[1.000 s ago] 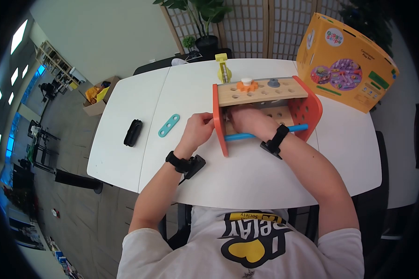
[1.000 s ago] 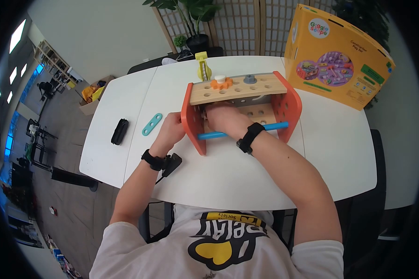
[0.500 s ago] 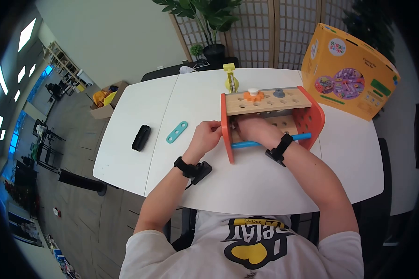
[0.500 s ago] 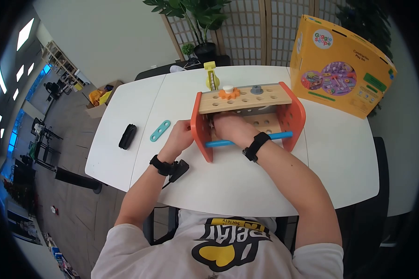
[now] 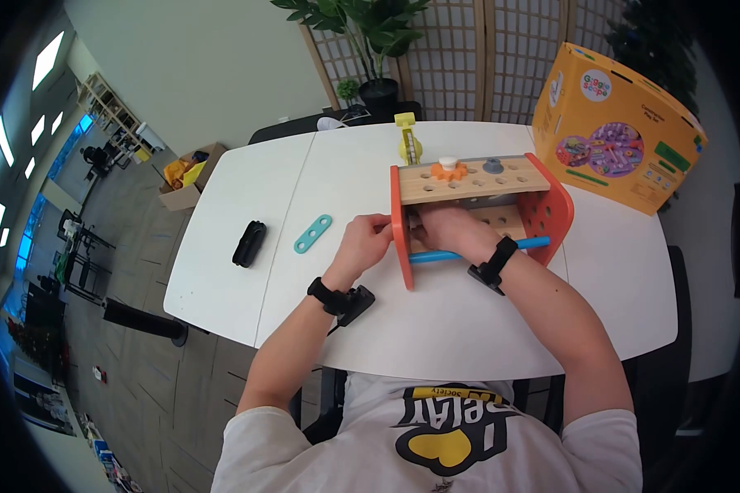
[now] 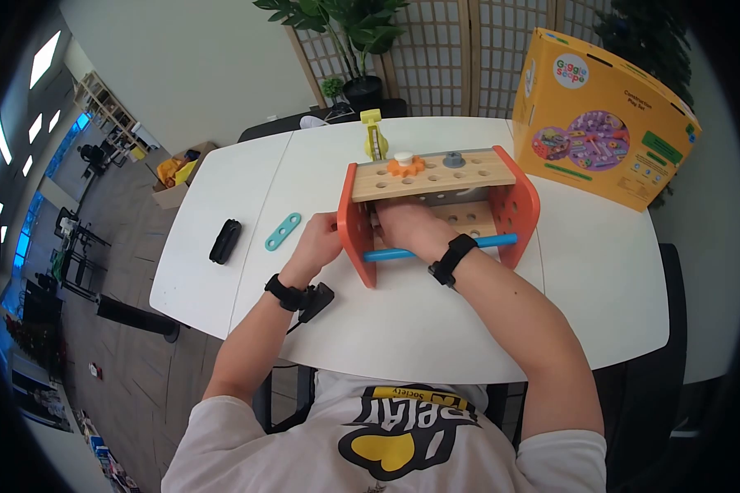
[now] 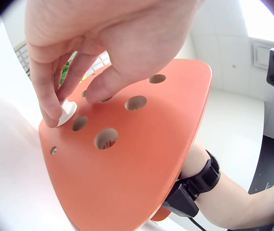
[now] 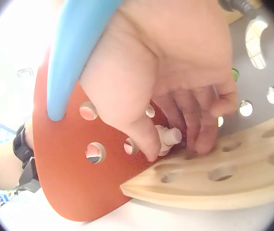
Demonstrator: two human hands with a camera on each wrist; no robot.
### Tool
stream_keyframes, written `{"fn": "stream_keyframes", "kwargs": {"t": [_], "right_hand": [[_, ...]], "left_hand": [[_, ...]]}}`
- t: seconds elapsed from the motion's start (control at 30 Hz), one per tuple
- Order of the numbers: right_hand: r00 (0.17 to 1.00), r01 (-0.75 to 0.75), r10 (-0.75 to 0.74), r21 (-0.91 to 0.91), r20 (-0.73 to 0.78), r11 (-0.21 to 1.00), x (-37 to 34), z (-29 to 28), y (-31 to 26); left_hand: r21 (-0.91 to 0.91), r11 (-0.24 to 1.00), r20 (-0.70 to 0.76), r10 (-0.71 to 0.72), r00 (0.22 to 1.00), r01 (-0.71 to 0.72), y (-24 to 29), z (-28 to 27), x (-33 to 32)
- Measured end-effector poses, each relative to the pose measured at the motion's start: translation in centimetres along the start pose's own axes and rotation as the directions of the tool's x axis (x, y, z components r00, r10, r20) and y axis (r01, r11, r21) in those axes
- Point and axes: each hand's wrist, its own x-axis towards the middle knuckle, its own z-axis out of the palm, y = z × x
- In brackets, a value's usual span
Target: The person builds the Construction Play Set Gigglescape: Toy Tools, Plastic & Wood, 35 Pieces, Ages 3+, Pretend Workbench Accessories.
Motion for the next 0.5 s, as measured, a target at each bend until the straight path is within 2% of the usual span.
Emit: {"fn": "stream_keyframes", "kwargs": {"t": [0.1, 0.2, 0.3, 0.4, 0.5], "right_hand": [[0.998, 0.029, -0.031, -0.045, -0.046, 0.999, 0.3, 0.3, 0.2], [0.999, 0.015, -0.015, 0.001, -0.04, 1.0, -0.2, -0.4, -0.4], [1.0, -0.003, 0.002, -0.041, -0.021, 0.999, -0.1, -0.1, -0.3], [0.992, -0.072, 0.088, -0.161, 0.091, 0.984, 0.6, 0.3, 0.2], [0.994, -0.091, 0.098, -0.112, 0.058, 0.99, 0.1, -0.3, -0.6]], "left_hand": [[-0.007, 1.0, 0.012, -0.007, 1.0, 0.008, 0.2, 0.0, 0.0], [-0.008, 1.0, 0.012, -0.024, 1.0, 0.024, 0.5, 0.0, -0.1], [0.006, 1.0, 0.008, -0.027, 1.0, 0.027, 0.5, 0.0, -0.2], [0.006, 1.0, 0.007, -0.029, 1.0, 0.029, 0.9, -0.1, -0.4], [-0.021, 1.0, 0.008, -0.021, 1.0, 0.021, 0.8, -0.1, -0.3]]}}
